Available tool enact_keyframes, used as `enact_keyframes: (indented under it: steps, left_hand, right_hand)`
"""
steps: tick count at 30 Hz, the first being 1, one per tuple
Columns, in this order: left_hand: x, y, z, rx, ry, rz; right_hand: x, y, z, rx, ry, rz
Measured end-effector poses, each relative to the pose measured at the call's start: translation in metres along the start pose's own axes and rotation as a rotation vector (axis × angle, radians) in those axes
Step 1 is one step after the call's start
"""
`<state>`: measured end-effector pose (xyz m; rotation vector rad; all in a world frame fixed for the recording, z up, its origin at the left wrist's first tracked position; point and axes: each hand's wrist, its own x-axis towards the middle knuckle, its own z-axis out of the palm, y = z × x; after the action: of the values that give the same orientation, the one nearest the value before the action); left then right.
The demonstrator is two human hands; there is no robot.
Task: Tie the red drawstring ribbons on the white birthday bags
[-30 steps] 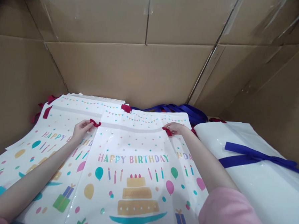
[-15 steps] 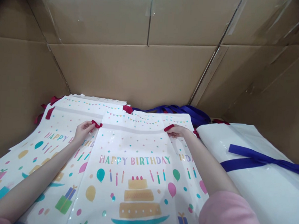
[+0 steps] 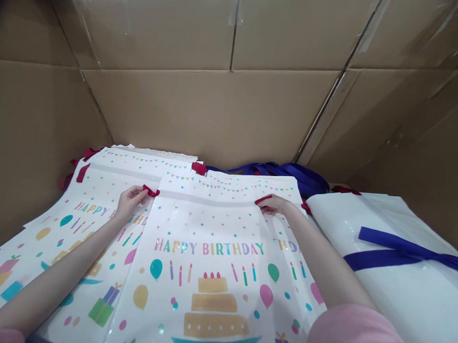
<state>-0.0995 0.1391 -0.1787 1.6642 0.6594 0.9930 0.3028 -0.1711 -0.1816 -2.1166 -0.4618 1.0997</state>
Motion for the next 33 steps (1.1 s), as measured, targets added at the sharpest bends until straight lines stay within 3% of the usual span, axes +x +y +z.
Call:
enact_keyframes:
  steps: [7, 13, 18, 23, 25, 30, 33]
  left_hand:
    - [0.005, -0.002, -0.010, 0.015, -0.019, 0.000]
    - [0.007, -0.001, -0.009, -0.014, -0.026, -0.003]
    - [0.008, -0.005, -0.015, -0.064, 0.034, -0.035]
    - [0.009, -0.009, -0.018, -0.025, -0.004, 0.000]
    - [0.010, -0.011, -0.019, -0.037, -0.005, -0.012]
    - [0.011, -0.011, -0.024, -0.033, -0.002, -0.027]
    - [0.010, -0.010, -0.023, -0.032, 0.006, -0.035]
  right_hand:
    - [0.001, 0.014, -0.010, 0.133, 0.100, 0.022]
    - [0.007, 0.026, -0.015, 0.166, 0.092, -0.017]
    - [0.000, 0.031, -0.018, 0.088, 0.028, -0.055]
    - [-0.008, 0.019, 0.000, -0.050, -0.051, -0.181]
    - [-0.006, 0.011, 0.010, -0.144, 0.023, -0.231]
    - [0.012, -0.006, 0.022, -0.500, 0.460, -0.482]
    - [0.020, -0.013, 0.022, -0.722, 0.416, -0.491]
